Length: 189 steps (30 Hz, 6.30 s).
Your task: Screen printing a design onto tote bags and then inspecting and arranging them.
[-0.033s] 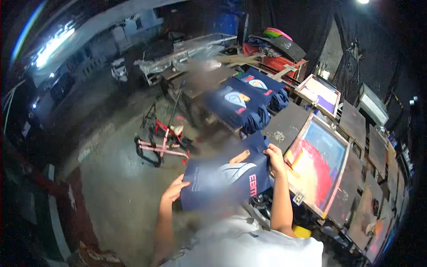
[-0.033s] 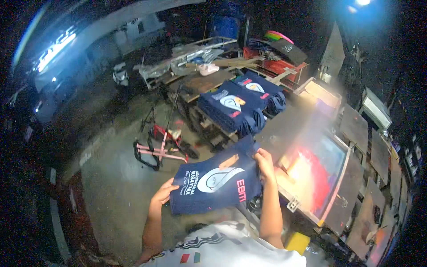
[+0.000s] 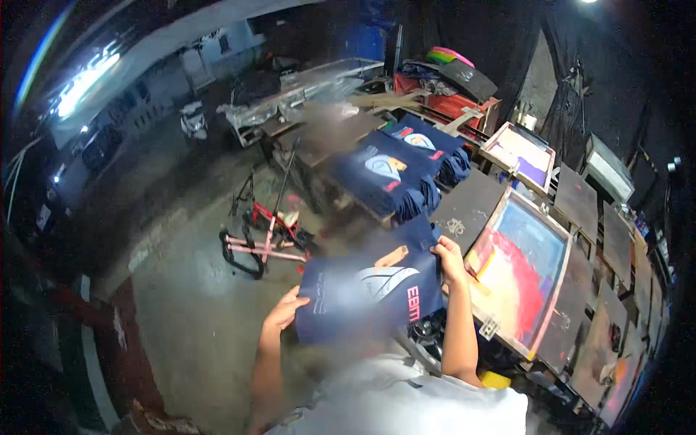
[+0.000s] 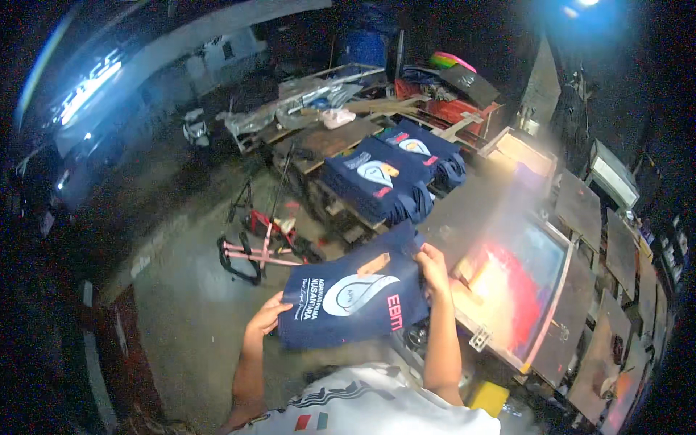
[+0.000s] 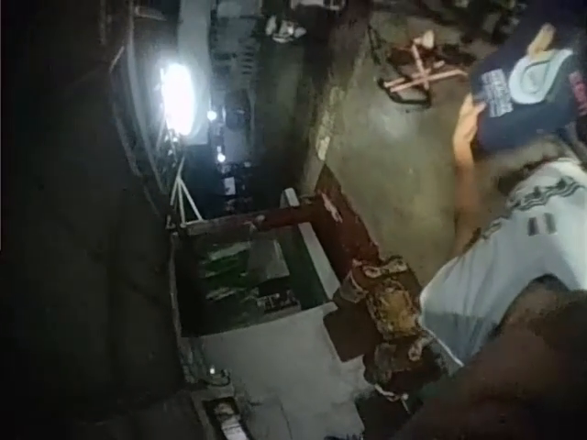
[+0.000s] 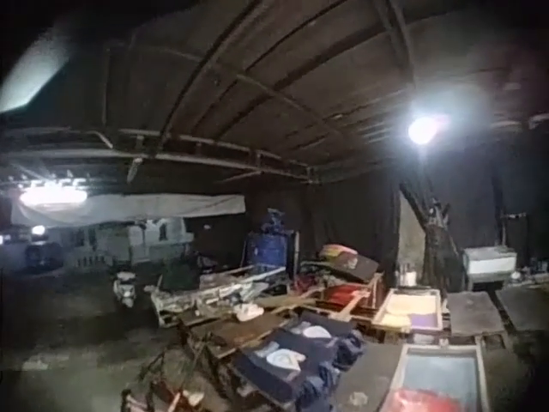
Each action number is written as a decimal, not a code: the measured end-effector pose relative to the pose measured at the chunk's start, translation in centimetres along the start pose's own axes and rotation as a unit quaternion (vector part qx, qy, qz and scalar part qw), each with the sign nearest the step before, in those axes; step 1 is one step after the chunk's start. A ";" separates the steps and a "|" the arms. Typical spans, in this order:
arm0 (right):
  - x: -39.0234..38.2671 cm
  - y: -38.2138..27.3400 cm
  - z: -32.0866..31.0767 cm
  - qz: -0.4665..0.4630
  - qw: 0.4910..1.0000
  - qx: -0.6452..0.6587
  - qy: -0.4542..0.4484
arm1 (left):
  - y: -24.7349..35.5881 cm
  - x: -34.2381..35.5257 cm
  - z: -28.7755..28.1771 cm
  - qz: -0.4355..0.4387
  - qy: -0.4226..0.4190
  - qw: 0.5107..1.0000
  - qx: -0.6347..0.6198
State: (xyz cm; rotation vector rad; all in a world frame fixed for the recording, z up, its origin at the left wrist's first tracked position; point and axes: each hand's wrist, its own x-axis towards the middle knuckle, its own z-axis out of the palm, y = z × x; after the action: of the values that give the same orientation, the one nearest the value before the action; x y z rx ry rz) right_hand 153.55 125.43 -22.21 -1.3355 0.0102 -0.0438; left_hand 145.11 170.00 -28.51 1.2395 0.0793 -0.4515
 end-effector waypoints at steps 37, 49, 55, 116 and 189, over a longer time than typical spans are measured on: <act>30.3 -1.6 -1.0 -0.144 0.908 -0.142 0.366 | 31.0 70.2 -0.1 0.294 -0.335 0.871 0.206; 34.7 16.6 -1.4 0.027 0.832 -0.423 0.358 | 20.1 79.0 -8.6 0.240 -0.334 0.787 0.459; 34.3 15.0 -0.4 0.070 0.882 -0.317 0.341 | 22.0 79.6 -8.8 0.213 -0.337 0.792 0.461; 48.9 14.3 -2.7 0.043 0.654 -0.692 0.303 | 15.3 81.1 9.0 0.483 -0.236 0.579 0.613; 39.2 16.0 3.7 0.081 0.731 -0.591 0.332 | 12.1 71.0 2.4 0.223 -0.242 0.576 0.748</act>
State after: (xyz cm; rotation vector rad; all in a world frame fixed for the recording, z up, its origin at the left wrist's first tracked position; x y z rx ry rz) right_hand 193.23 131.29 -36.16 -2.5303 0.9079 -0.4279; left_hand 213.72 150.25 -38.19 2.6314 -1.3623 -0.3335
